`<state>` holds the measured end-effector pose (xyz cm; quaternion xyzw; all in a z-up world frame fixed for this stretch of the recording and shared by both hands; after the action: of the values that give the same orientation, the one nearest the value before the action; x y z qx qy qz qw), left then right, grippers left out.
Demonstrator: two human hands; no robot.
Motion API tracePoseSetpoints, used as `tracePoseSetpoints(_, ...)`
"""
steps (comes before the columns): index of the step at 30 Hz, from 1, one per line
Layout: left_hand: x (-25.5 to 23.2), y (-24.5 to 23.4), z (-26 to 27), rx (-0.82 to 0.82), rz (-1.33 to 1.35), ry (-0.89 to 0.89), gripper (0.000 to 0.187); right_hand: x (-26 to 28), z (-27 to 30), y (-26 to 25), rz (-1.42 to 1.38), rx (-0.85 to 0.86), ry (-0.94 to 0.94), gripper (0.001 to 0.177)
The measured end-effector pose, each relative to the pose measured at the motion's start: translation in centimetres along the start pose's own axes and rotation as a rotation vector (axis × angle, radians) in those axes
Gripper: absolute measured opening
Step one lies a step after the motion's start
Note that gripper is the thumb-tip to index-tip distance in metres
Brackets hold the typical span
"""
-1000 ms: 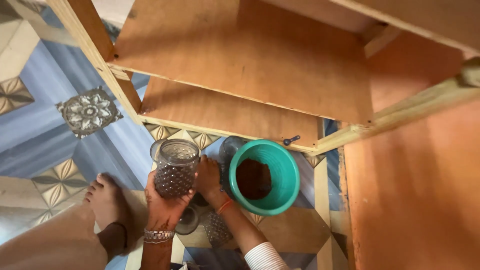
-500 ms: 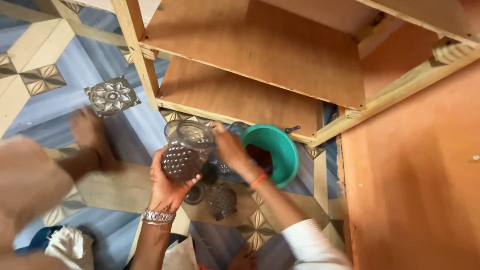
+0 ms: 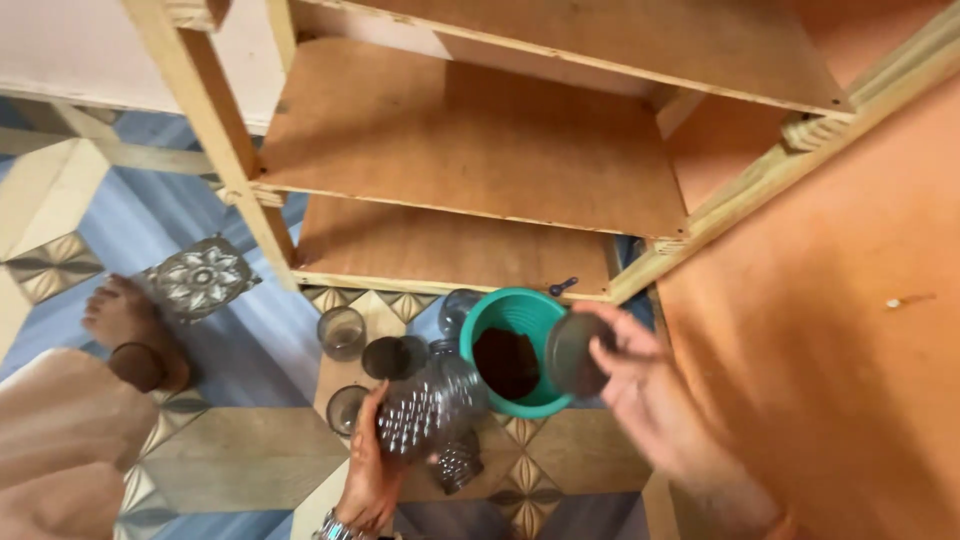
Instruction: The person scoops a dark granular substance from a green bowl into a clear plastic bottle using a small spoon. They repeat this action multiple times to fill the bottle.
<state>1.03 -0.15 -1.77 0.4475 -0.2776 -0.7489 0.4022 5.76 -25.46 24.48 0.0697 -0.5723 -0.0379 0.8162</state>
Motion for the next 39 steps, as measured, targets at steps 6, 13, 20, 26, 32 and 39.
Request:
tracePoseSetpoints(6,1.7,-0.4,0.9,0.114,-0.188,-0.216,0.055,-7.4,3.9,2.9,-0.255,-0.064,0.211,0.041)
tracePoseSetpoints(13,2.3,6.1,3.6,0.211,-0.035,-0.504,0.058,-9.6,-0.9,0.5,0.217,-0.078,0.254,0.034)
tracePoseSetpoints(20,1.8,9.0,3.3,0.262,-0.134,-0.421,0.065,-13.8,-2.6,-2.6,0.193,-0.028,0.454,0.039)
tracePoseSetpoints(26,2.3,8.5,2.5,0.230,-0.246,-0.393,0.071,-12.6,-1.9,-1.8,0.299,0.150,0.377,0.051)
tracePoseSetpoints(32,2.2,9.1,2.4,0.222,-0.152,-0.373,0.069,-9.1,-2.6,0.1,0.483,0.217,0.360,0.062)
tracePoseSetpoints(39,1.2,9.4,2.6,0.216,-0.139,-0.343,0.068,-6.7,-2.7,2.1,0.568,0.337,0.197,0.080)
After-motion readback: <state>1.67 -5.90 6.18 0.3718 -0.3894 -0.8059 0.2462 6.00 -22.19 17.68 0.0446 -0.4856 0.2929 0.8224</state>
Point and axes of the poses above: each hand's wrist, its own z-axis away from the middle knuckle, its own y-axis out of the palm, x = y × z, the point moved 8 cm from there along -z, towards the middle knuckle, and after that the axes turned 7 degrees about z, right-handed, at the moved point
